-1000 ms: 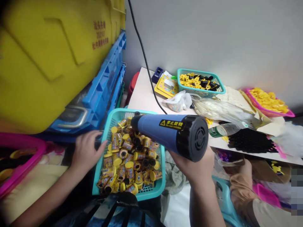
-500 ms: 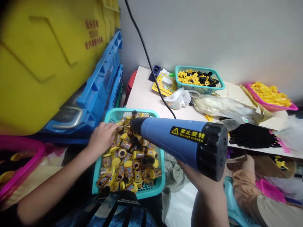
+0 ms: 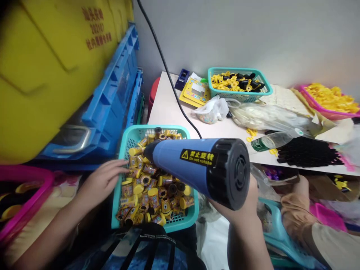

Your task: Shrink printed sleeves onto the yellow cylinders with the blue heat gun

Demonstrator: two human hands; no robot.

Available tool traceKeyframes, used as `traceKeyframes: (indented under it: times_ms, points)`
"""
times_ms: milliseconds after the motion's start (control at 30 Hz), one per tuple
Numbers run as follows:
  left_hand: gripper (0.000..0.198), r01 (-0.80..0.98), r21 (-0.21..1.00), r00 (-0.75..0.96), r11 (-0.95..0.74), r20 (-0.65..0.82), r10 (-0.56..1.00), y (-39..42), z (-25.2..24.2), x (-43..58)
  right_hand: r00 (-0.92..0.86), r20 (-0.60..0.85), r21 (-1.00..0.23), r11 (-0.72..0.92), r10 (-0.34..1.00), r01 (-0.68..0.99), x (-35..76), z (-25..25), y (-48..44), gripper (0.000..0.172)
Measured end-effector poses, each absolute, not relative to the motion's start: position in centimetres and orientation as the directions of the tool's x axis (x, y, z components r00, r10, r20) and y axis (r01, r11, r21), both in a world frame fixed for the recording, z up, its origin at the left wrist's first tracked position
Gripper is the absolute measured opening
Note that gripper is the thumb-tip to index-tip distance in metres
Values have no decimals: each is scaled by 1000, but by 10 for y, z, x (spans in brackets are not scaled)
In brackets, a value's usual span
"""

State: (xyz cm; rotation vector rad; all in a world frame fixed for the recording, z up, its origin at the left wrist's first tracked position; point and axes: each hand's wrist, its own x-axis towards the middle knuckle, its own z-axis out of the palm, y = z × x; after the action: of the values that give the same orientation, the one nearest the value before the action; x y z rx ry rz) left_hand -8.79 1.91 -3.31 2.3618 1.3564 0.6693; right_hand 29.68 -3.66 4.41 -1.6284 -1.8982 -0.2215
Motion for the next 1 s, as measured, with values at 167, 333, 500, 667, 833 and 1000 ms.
traceKeyframes:
  times_ms: [167,333,500,667,833,1000]
  points:
    - [32,717,533,334,-449,302,893,8,-32,-95,-121,563,-138,237,818,962,282,45,-28,46]
    - [30,706,527,333,-473,343,878,5,-34,-96,-125,571,-139,245,811,960,261,52,-14,54]
    - [29,673,545,327,-500,388,862,5,-34,-94,-82,583,-85,161,808,983,249,57,1,58]
    - [28,658,574,307,-488,388,869,4,-37,-95,-77,586,-23,111,807,994,239,64,12,57]
    - [28,667,567,299,-482,389,871,3,-40,-99,-220,595,75,219,773,973,234,76,12,49]
    - [29,687,538,309,-489,393,866,3,-43,-100,-163,434,-74,215,886,974,239,81,1,59]
